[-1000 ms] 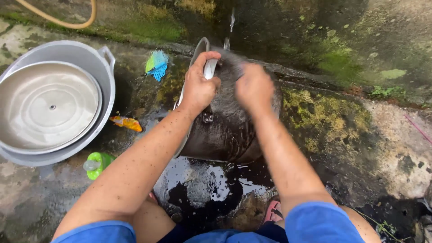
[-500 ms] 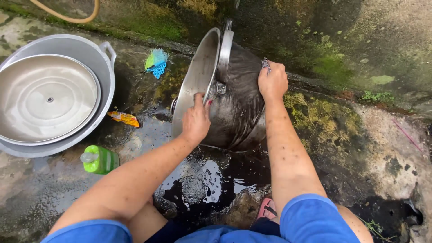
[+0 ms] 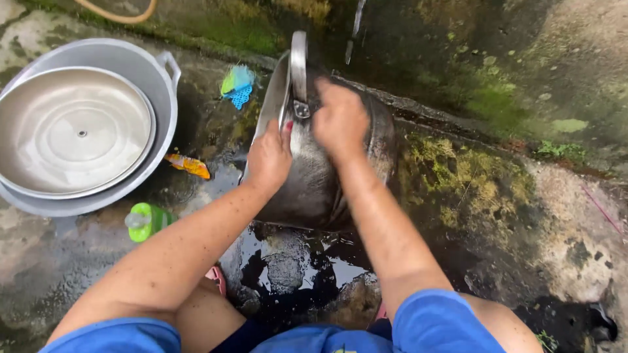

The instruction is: Washing a large metal pot with steel wool and dish soap in an outdoor area.

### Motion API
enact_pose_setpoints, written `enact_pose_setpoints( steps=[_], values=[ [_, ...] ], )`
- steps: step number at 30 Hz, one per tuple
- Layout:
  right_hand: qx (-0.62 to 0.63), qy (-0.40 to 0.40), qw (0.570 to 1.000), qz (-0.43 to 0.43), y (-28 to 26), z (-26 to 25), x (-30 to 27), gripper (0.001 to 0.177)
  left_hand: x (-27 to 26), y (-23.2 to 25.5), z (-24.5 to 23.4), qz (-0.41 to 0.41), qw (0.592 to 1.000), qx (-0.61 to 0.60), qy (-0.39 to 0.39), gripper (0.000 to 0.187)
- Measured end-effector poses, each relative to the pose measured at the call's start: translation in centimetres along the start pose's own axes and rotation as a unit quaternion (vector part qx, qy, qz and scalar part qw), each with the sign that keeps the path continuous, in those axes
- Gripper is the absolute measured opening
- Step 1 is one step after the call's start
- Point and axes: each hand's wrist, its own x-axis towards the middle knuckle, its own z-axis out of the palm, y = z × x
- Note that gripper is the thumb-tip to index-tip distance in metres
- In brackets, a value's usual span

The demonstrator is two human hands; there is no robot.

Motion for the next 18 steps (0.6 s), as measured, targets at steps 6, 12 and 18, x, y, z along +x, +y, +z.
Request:
enact_pose_setpoints(
  steps=[6,12,18],
  values=[
    [-0.065,-0.056,0.983,0.164,8.5,-1.5,-0.4,0.031,0.1,-0.3,-0.3,-0.01,0.998,0.019,-0.054,0.028],
    [-0.032,-0.011,0.999,0.042,1.3,1.4,0.3,0.032,1.9,1.3,-1.5,-0.012,0.998,0.029,-0.054,0.034],
    [-0.129,-0.133,0.956,0.228,7.1,-2.8,0.0,0.036,3.9,1.1,-0.3,-0.009,0.998,0.054,-0.042,0.038]
  ],
)
